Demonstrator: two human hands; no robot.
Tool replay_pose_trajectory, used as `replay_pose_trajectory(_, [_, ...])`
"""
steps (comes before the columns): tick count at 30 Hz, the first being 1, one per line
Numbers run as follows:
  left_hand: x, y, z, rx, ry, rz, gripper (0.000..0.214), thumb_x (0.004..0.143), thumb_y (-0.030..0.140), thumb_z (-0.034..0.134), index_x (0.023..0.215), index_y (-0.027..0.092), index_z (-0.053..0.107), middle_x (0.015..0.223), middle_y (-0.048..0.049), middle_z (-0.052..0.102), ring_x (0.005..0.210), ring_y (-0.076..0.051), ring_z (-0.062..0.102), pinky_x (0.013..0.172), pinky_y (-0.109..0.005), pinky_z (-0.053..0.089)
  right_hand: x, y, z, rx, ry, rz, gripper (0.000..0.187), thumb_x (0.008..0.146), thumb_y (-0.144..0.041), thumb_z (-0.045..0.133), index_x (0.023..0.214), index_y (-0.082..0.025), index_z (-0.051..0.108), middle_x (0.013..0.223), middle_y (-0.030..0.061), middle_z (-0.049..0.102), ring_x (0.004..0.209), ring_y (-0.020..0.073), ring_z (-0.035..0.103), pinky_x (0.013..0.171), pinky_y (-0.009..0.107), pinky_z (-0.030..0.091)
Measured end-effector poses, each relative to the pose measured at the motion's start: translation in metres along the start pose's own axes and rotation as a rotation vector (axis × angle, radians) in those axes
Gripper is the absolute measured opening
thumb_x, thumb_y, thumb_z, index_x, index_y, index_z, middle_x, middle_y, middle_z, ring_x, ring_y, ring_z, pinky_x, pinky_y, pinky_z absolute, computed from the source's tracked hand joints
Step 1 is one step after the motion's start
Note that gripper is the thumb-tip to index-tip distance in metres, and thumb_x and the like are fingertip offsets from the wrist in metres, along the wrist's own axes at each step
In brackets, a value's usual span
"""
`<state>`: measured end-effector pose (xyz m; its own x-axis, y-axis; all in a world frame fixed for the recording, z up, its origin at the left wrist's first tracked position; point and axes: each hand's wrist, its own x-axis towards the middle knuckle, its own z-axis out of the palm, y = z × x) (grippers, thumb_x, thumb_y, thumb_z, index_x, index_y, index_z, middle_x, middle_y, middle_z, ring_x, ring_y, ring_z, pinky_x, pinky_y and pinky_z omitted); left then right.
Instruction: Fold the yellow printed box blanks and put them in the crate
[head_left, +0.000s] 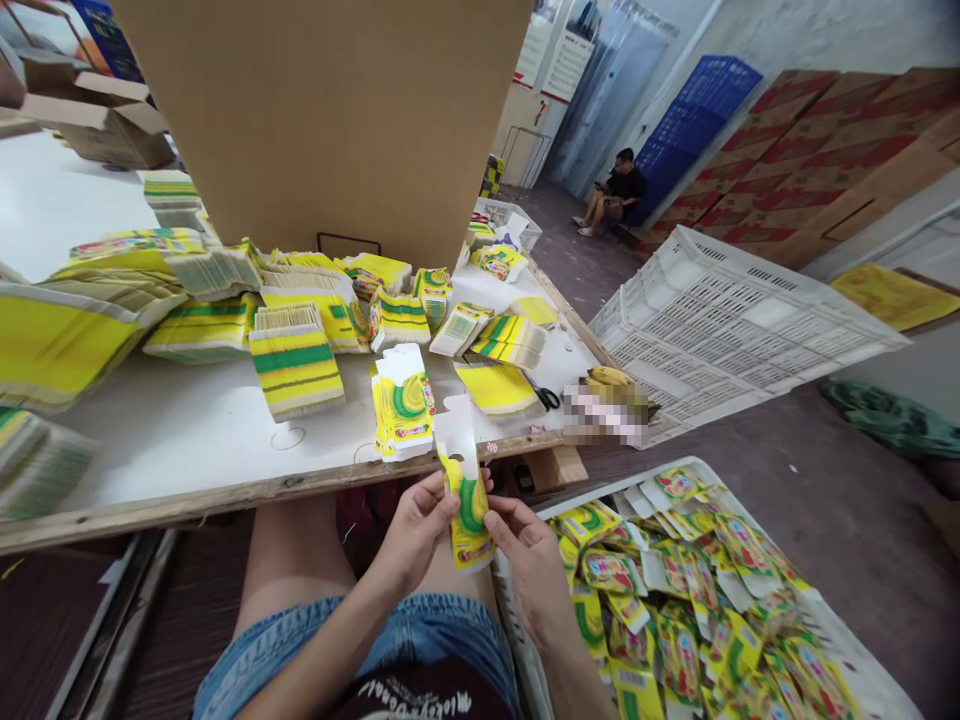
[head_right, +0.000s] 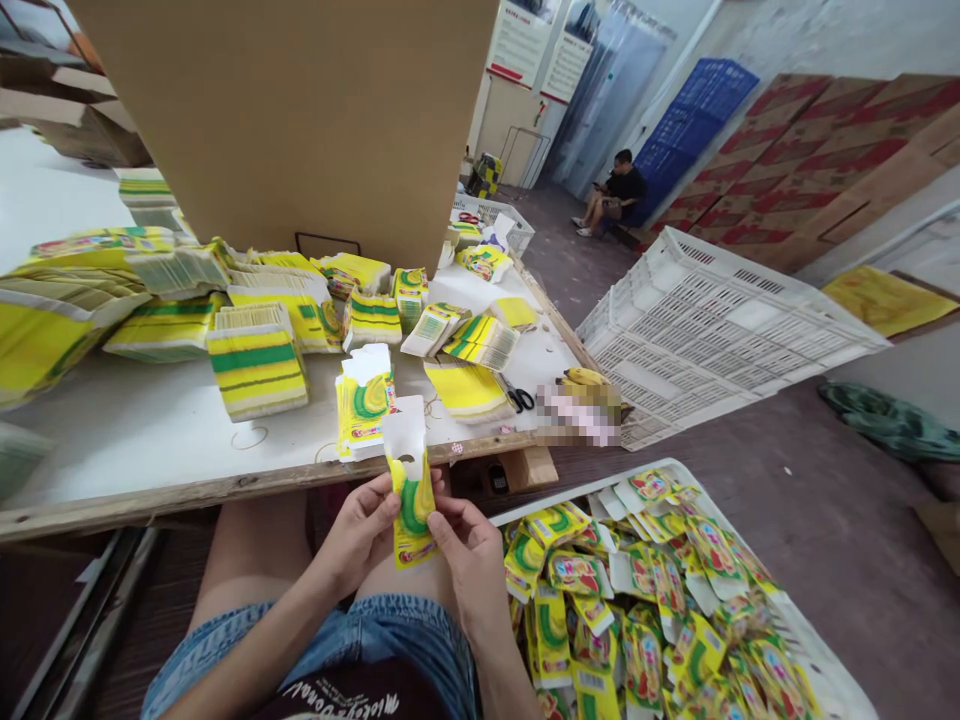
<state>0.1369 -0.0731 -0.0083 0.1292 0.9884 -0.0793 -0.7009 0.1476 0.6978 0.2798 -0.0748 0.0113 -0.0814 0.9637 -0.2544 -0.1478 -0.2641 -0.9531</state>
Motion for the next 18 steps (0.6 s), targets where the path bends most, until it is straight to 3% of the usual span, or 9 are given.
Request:
replay_pose_trajectory(5, [0.004, -0.006, -0.002, 0.144, 0.167, 0.034, 0.043, 0.076, 0.049, 0.073, 0.101, 0.015, 0.065, 0.093, -0.0086, 0.076, 0.088, -0.023, 0.071, 0.079, -0.035, 0.057, -0.001, 0.009, 0.002, -0.169, 0.059, -0.063, 0.029, 0.075, -0.046, 0.076, 0.079, -0.017, 0.07, 0.073, 0.0036, 0.071, 0.071, 0.0203, 0.064, 0.068, 0.032, 0.053])
replay_pose_trajectory(10, [-0.002, -0.004, 0.001, 0.302, 0.183, 0.16, 0.059, 0.082, 0.033, 0.07, 0.128, 0.022, 0.034, 0.111, -0.0107, 0.071, 0.096, -0.022, 0.07, 0.082, -0.033, 0.056, 0.0, 0.011, -0.003, -0.25, 0.109, -0.157, 0.026, 0.081, -0.043, 0.071, 0.089, -0.019, 0.068, 0.081, 0.0043, 0.07, 0.074, 0.0195, 0.063, 0.07, 0.03, 0.053])
replay_pose_trajectory(12, [-0.004, -0.003, 0.003, 0.321, 0.135, 0.166, 0.062, 0.085, 0.03, 0.067, 0.131, 0.025, 0.026, 0.116, -0.0118, 0.068, 0.099, -0.022, 0.069, 0.082, -0.033, 0.055, 0.001, 0.006, -0.006, -0.269, 0.066, -0.192, 0.031, 0.083, -0.04, 0.07, 0.105, -0.019, 0.068, 0.096, 0.007, 0.072, 0.079, 0.0197, 0.064, 0.075, 0.031, 0.053])
replay_pose_trajectory(15, [-0.006, -0.002, 0.004, 0.337, -0.001, 0.127, 0.062, 0.086, 0.03, 0.065, 0.135, 0.025, 0.027, 0.116, -0.0128, 0.067, 0.1, -0.022, 0.068, 0.082, -0.033, 0.055, 0.001, -0.004, -0.012, -0.263, -0.008, -0.252, 0.047, 0.085, -0.036, 0.068, 0.129, -0.023, 0.058, 0.119, 0.0097, 0.067, 0.09, 0.0199, 0.065, 0.082, 0.032, 0.053])
replay_pose_trajectory(18, [-0.007, 0.002, 0.005, 0.32, -0.089, 0.066, 0.059, 0.086, 0.031, 0.065, 0.134, 0.024, 0.033, 0.111, -0.0123, 0.068, 0.101, -0.024, 0.067, 0.083, -0.033, 0.054, 0.001, -0.013, -0.017, -0.218, -0.091, -0.249, 0.051, 0.086, -0.035, 0.068, 0.134, -0.024, 0.053, 0.121, 0.0103, 0.066, 0.098, 0.022, 0.065, 0.086, 0.033, 0.053])
